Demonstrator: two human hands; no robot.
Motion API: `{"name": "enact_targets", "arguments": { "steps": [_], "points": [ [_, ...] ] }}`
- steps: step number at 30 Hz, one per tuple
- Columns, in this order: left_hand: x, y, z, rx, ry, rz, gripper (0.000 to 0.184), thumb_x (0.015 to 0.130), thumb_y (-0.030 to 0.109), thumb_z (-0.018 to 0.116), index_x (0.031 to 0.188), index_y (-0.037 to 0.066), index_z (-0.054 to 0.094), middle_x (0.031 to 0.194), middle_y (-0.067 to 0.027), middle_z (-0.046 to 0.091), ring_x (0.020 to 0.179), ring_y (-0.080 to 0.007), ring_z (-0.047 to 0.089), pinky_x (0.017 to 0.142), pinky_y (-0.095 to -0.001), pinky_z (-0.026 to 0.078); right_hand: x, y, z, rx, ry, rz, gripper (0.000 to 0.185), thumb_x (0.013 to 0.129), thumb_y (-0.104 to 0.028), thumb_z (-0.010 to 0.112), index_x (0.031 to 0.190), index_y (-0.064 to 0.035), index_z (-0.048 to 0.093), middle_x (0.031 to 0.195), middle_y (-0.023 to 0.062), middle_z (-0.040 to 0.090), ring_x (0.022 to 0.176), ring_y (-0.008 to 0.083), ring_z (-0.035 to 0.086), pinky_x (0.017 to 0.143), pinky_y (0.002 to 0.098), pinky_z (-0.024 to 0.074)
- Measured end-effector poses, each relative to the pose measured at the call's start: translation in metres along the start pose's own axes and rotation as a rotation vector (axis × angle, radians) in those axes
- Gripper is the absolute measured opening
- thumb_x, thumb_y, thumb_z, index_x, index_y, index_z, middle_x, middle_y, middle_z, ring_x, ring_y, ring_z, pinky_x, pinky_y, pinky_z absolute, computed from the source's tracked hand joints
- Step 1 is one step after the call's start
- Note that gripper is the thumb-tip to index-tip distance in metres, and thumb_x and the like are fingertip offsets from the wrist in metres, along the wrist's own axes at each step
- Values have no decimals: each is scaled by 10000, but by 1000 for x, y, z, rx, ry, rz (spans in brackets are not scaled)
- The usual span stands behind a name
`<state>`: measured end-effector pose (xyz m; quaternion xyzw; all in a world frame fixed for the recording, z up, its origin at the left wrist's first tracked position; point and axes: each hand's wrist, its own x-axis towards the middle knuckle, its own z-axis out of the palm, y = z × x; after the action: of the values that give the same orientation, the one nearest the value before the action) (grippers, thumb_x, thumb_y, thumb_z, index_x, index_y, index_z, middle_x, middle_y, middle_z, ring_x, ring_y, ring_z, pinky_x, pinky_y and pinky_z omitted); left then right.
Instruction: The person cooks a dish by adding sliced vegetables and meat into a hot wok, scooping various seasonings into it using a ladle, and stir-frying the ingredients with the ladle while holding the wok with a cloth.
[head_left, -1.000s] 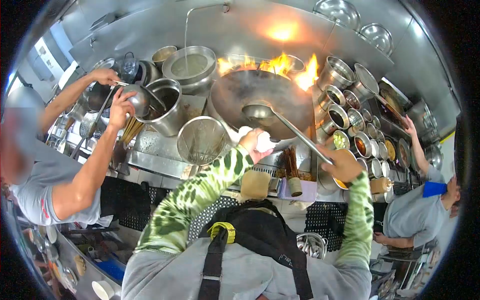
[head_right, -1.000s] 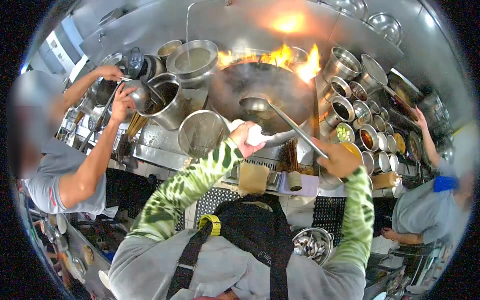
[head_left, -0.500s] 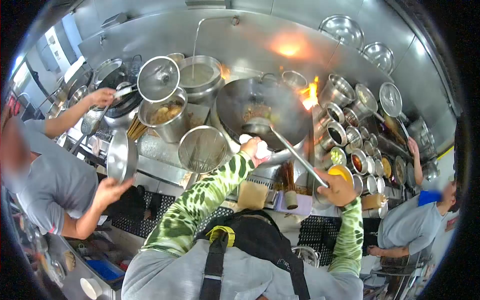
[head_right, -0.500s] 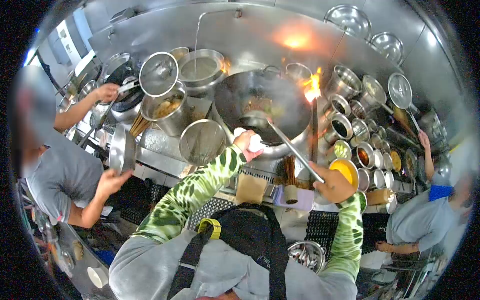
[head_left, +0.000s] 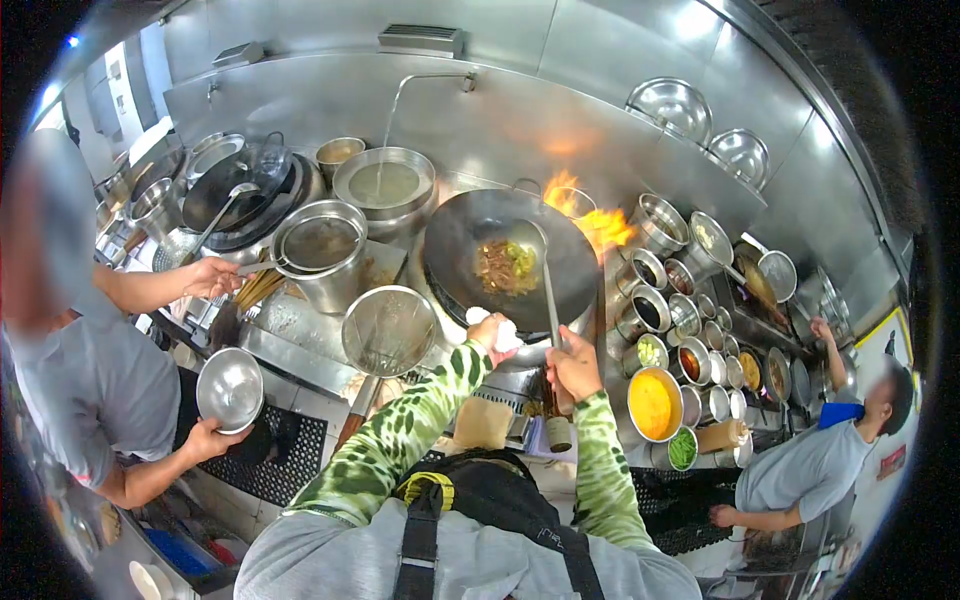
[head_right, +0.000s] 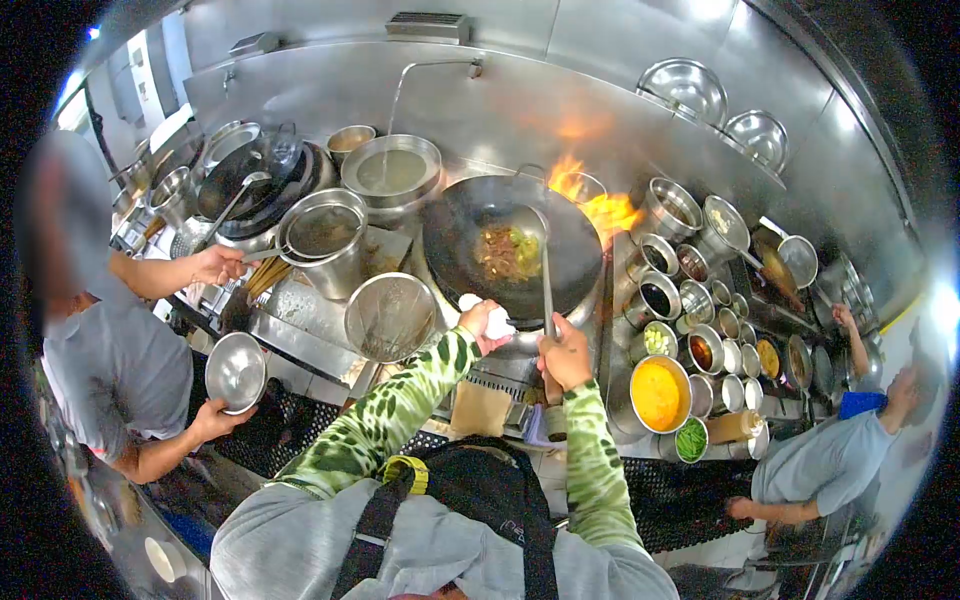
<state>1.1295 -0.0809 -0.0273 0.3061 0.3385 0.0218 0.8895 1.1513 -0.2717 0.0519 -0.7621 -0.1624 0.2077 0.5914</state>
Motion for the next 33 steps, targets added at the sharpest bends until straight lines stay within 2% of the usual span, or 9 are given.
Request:
{"name": "enact_targets", "arguments": {
  "steps": [7,15,18,25,27,28,29,31,33],
  "points": [
    [1,0,-2,-23,-28,19,179,850,304,610,949,156,597,845,-40,635,749,-262,646,631,-448,540,-13,-27,-23,232,-193,230,682,872,-34,594,1478,-22,283,746,60,594,496,133,542,404,278,459],
    [4,-3,-8,-60,-87,-15,95,848,260,590,872,170,574,780,-36,621,714,-256,629,600,-460,534,62,-1,-17,-490,-22,-224,609,837,-81,604,1414,-22,417,613,77,613,471,124,553,475,300,461],
    [2,8,-11,-25,-110,-52,87,843,254,599,848,170,574,781,-36,606,729,-263,631,603,-457,532,29,17,-50,-847,-181,-501,596,838,-156,616,1406,-91,446,989,292,634,919,420,632,827,459,481],
    [56,-13,-24,111,-82,178,150,835,264,609,897,132,573,790,-59,607,786,-265,634,654,-444,526,-55,-2,-98,-991,-95,-605,596,824,-77,590,1395,-56,423,856,269,620,786,465,588,707,496,484],
    [18,-12,-19,36,-87,10,175,871,285,569,924,117,563,826,-77,607,772,-278,632,638,-444,535,-85,-23,-100,-891,-130,-525,593,833,-73,584,1401,-55,417,923,293,601,859,470,574,759,471,476],
    [-10,-12,-20,67,-101,-65,191,889,295,549,937,110,557,845,-86,607,765,-285,630,630,-444,540,-110,-55,-115,-852,-229,-302,611,836,-60,597,1418,-60,410,1034,288,608,925,410,608,810,435,476],
    [-39,-10,-20,106,-110,-113,208,907,305,529,951,102,552,863,-95,607,758,-292,629,622,-444,545,-129,-83,-133,-829,-323,-479,598,844,-39,603,1414,-55,424,1173,249,613,963,336,627,847,420,476],
    [-83,9,-9,60,-152,-96,190,918,295,517,956,112,552,878,-91,616,754,-298,634,629,-449,550,-162,-125,-162,-542,-407,120,553,861,-30,594,1397,-48,458,1098,141,660,652,186,625,671,321,523],
    [-104,19,10,10,-129,-161,179,917,291,520,967,123,554,887,-94,619,755,-300,635,647,-456,551,-147,-135,-159,-719,-475,118,604,841,-23,606,1417,-56,429,965,150,668,596,159,601,613,298,501]
  ]
}}
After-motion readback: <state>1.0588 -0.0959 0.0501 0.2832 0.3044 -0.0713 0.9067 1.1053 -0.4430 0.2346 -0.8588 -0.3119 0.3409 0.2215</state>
